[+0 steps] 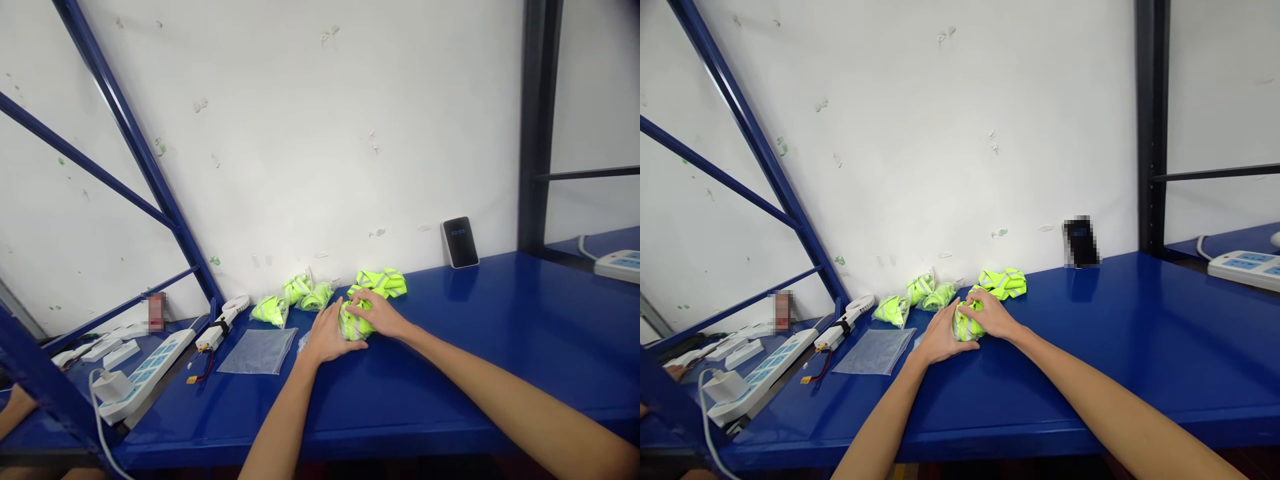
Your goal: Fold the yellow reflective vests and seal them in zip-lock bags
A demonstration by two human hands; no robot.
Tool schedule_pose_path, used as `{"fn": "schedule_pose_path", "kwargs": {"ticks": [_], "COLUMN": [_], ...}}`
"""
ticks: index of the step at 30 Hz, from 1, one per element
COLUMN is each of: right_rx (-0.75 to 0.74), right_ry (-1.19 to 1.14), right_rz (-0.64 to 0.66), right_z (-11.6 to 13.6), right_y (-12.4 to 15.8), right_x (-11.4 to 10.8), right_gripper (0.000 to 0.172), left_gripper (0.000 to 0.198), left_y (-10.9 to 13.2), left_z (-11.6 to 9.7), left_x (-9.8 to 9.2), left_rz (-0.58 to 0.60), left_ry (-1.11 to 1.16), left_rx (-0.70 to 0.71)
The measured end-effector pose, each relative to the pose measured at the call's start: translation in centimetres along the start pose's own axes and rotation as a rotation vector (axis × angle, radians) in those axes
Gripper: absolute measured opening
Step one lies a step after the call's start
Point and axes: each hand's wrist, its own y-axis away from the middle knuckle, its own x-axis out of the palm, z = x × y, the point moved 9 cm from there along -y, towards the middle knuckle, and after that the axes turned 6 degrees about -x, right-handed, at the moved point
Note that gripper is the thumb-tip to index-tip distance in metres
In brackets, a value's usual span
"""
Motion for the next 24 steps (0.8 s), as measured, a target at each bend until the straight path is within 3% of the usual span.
{"fn": "schedule_pose_path", "kwargs": {"ticks": [6, 9, 12, 19, 22, 24], "right_rx": [-0.134, -0.125, -0.045, 0.424, 0.505, 0.500], "right_ry": [-0.006, -0.041, -0.084, -0.299, -0.368, -0.359], "right_rz": [-0.014, 0.045, 0.056, -0.127, -0.232, -0.290], "right_z": [2.1, 2.8, 2.1, -4.0, -5.3, -5.4], "right_y": [0.0, 0.3, 0.6, 1.4, 1.8, 1.9], "right_x": [0.0, 0.2, 0.5, 1.3, 0.9, 0.3], "right_gripper": [0.010, 0.048, 0.068, 0.053, 0.058, 0.053], "left_gripper": [0.115, 0.101, 0.086, 0.088, 0.091, 0.090], "left_y": [-0.2, 0.0, 0.4, 0.7, 0.4, 0.1], "left_z": [0.4, -0.4, -1.5, -3.5, -3.7, -3.6], "left_x": [-0.5, -1.3, -1.9, -2.4, -2.3, -2.3], "left_rz": [-0.066, -0.137, -0.160, -0.227, -0.290, -0.328], "left_ry": [-0.005, -0.008, -0.001, -0.130, -0.182, -0.202], "left_rx": [-0.053, 0.010, 0.073, 0.162, 0.151, 0.141]}}
